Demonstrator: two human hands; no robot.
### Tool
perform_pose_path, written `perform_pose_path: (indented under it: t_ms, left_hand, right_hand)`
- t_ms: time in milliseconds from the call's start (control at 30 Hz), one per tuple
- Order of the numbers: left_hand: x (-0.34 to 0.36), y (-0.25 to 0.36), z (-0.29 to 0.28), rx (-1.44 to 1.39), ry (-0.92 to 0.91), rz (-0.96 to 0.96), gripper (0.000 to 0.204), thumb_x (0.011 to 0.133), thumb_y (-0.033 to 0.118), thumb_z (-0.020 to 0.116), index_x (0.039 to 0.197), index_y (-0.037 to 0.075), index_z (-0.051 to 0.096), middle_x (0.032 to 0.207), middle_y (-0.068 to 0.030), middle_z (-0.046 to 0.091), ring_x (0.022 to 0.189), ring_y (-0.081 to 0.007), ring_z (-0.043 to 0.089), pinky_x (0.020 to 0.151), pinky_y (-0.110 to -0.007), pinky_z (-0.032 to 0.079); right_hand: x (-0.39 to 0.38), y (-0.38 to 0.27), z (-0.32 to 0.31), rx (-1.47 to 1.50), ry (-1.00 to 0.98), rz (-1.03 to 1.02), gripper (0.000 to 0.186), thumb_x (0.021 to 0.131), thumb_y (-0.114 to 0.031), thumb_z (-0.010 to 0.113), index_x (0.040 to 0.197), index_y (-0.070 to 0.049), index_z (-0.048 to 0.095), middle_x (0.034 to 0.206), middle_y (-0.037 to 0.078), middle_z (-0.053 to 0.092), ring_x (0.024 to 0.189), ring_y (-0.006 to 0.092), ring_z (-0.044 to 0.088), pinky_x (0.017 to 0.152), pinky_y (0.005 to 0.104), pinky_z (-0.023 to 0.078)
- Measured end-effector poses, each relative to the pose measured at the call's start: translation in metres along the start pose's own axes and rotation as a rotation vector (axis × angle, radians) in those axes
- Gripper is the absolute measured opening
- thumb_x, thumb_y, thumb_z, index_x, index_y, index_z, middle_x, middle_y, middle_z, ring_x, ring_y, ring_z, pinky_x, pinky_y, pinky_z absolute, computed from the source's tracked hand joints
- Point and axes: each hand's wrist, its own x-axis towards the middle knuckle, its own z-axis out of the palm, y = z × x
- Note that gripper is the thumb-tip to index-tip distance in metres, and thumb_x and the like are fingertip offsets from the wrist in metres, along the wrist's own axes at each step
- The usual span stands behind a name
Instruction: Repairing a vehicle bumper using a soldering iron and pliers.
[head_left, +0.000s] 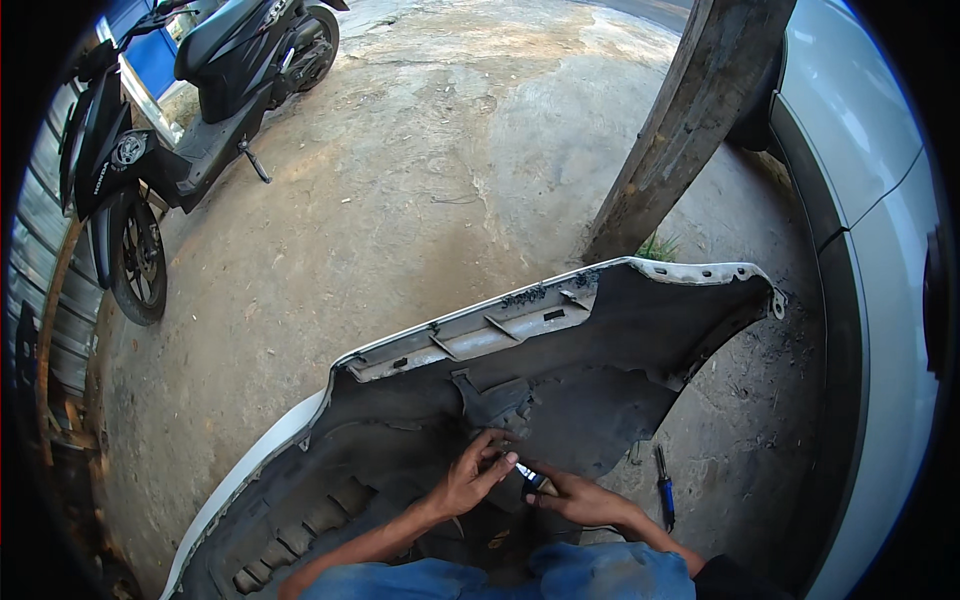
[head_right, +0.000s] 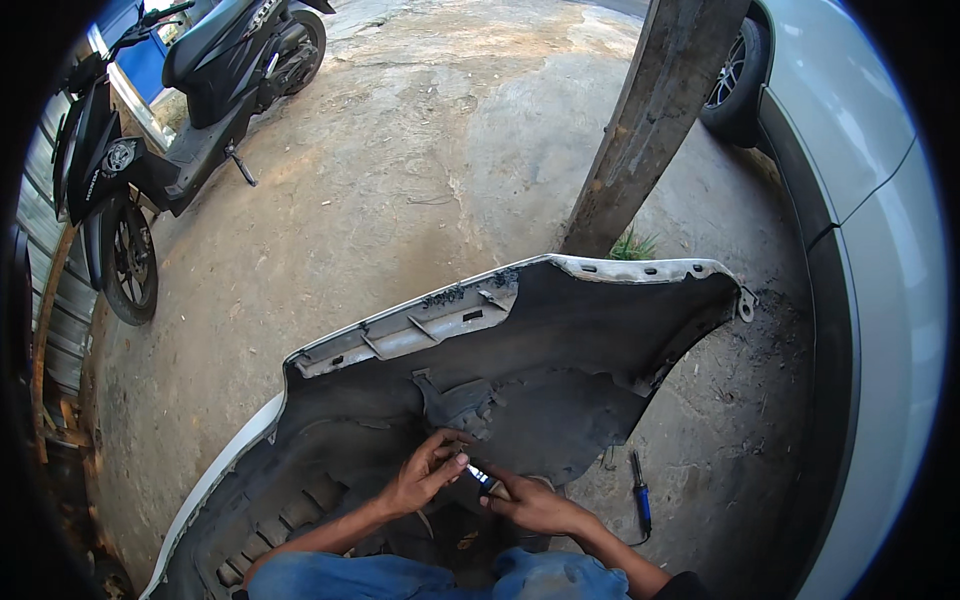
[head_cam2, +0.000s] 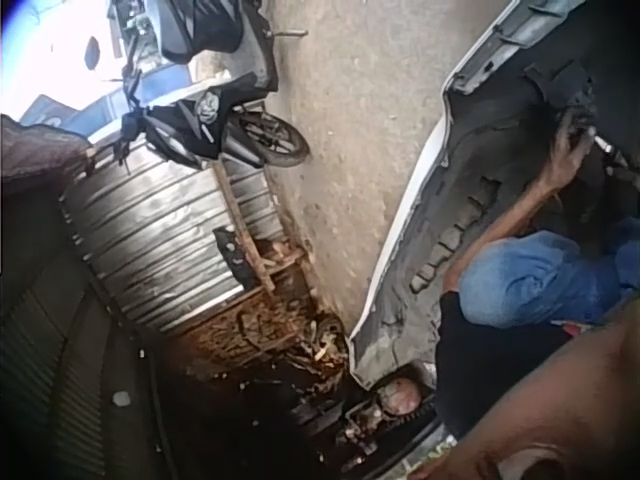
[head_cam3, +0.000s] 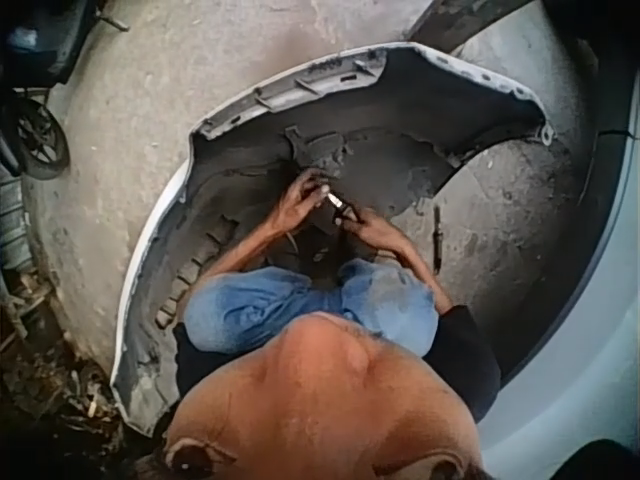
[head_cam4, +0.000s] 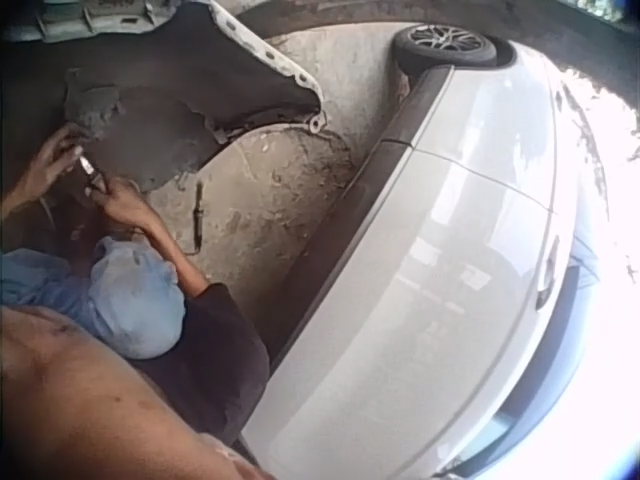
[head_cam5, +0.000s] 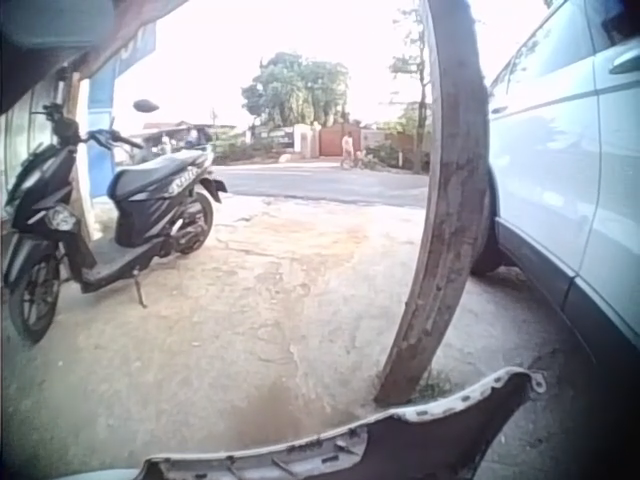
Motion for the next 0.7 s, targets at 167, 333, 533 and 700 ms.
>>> perform_pose_path:
  t_ms: [167,333,533,700]
  left_hand:
    - [0.003,-0.004,-0.004,0.007,0.055,0.004,0.028,0.104,0.025,0.059,0.122,0.003,0.058,0.085,0.0018,0.056,0.076,-0.0045,0.049,0.067,-0.023,0.041]
    - [0.008,-0.024,-0.003,0.019,0.082,-0.058,0.021,0.102,0.016,0.060,0.117,0.001,0.056,0.089,-0.0031,0.063,0.085,-0.0091,0.059,0.078,-0.027,0.048]
    - [0.006,-0.038,0.004,-0.080,0.001,0.001,0.018,0.102,0.014,0.060,0.114,0.001,0.055,0.086,-0.0037,0.062,0.084,-0.0093,0.059,0.077,-0.027,0.049]
    - [0.004,-0.039,0.005,0.012,-0.028,0.012,0.017,0.101,0.014,0.062,0.113,0.002,0.060,0.087,-0.0021,0.064,0.083,-0.0089,0.061,0.078,-0.027,0.050]
  right_hand:
    - [-0.017,0.031,0.002,-0.198,0.221,-0.165,0.067,0.101,-0.030,0.057,0.155,-0.001,0.030,0.135,0.030,0.058,0.131,0.0394,0.054,0.109,0.0434,0.041]
    - [-0.026,0.076,0.006,-0.173,0.482,0.194,0.065,0.095,-0.021,0.060,0.151,0.002,0.035,0.137,0.032,0.052,0.128,0.0436,0.051,0.108,0.0469,0.041]
    - [0.013,0.114,0.035,-0.321,0.807,0.111,0.061,0.089,-0.007,0.062,0.146,0.003,0.042,0.129,0.033,0.051,0.119,0.0483,0.052,0.103,0.0481,0.044]
    - [0.029,0.108,0.042,-0.375,0.902,-0.045,0.062,0.086,-0.006,0.064,0.145,0.001,0.045,0.130,0.032,0.048,0.120,0.0490,0.050,0.103,0.0490,0.044]
